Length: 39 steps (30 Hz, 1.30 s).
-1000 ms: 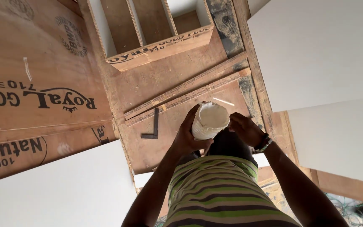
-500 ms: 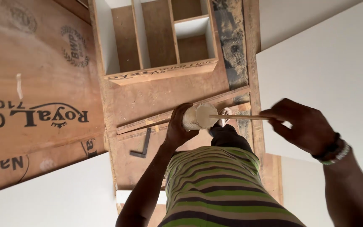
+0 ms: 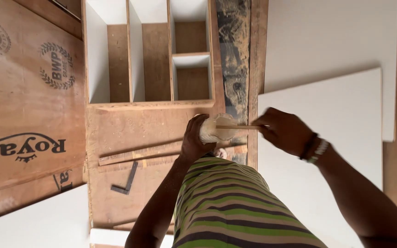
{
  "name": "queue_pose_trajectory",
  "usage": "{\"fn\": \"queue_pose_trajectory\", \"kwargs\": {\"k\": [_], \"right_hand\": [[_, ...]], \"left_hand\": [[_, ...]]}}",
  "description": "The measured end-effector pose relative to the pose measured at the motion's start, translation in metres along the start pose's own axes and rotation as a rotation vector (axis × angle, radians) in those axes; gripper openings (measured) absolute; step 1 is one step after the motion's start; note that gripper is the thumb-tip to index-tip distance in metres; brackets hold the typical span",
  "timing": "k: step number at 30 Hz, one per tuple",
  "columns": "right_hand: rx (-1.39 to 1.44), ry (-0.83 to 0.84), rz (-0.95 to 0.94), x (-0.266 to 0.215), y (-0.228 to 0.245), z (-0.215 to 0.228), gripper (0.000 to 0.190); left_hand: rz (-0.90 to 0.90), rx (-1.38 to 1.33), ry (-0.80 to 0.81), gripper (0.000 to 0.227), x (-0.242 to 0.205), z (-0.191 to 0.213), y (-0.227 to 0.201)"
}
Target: Applying white glue to the edges and joints of a wooden shelf structure using a small stick.
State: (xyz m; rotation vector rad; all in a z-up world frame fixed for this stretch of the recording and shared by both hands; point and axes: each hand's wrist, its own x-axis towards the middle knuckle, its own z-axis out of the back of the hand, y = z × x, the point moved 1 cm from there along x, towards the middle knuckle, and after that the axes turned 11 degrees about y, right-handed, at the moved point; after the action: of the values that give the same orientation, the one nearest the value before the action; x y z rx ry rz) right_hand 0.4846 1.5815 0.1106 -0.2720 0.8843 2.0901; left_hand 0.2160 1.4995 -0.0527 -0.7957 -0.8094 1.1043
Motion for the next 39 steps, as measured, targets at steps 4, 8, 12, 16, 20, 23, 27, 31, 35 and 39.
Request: {"fn": "queue_pose_trajectory", "kwargs": {"k": [4,8,12,16,20,23,27,31,35,39], "right_hand": [[0.200,-0.029,-0.041,0.014,-0.057,0.030,0.025],[0.431,-0.056,0.029,0.037,-0.109,0.029,0.029],[0.616,-0.078,0.079,0.074,-0.147,0.030,0.033],[0.740,-0.057,0.137,0.116,-0.185,0.036,0.035],[0.998,0.085,0.238,0.160,-0.230,0.019,0.036],[1.038,0.224,0.243,0.195,-0.220,0.049,0.038],[0.978,0.468,0.304,0.252,-0.209,0.090,0.046],[0.998,0.710,0.428,0.315,-0.235,0.106,0.050],[0.998,0.883,0.488,0.367,-0.258,0.146,0.047],[0.963,0.812,0.591,0.419,-0.295,0.186,0.038]], "left_hand": [[-0.017,-0.044,-0.094,0.090,0.061,0.004,0.016],[0.027,-0.153,-0.108,0.088,0.128,0.006,0.019],[-0.024,-0.227,-0.100,0.089,0.187,0.014,0.031],[-0.015,-0.207,-0.110,0.089,0.235,0.019,0.053],[0.022,-0.194,-0.124,0.090,0.253,0.033,0.060],[0.049,-0.188,-0.210,0.086,0.256,0.038,0.059],[0.180,-0.173,-0.364,0.085,0.256,0.038,0.053],[0.358,-0.176,-0.557,0.076,0.262,0.031,0.052],[0.486,-0.119,-0.682,0.078,0.291,0.023,0.047],[0.669,-0.073,-0.651,0.088,0.330,0.002,0.063]]}}
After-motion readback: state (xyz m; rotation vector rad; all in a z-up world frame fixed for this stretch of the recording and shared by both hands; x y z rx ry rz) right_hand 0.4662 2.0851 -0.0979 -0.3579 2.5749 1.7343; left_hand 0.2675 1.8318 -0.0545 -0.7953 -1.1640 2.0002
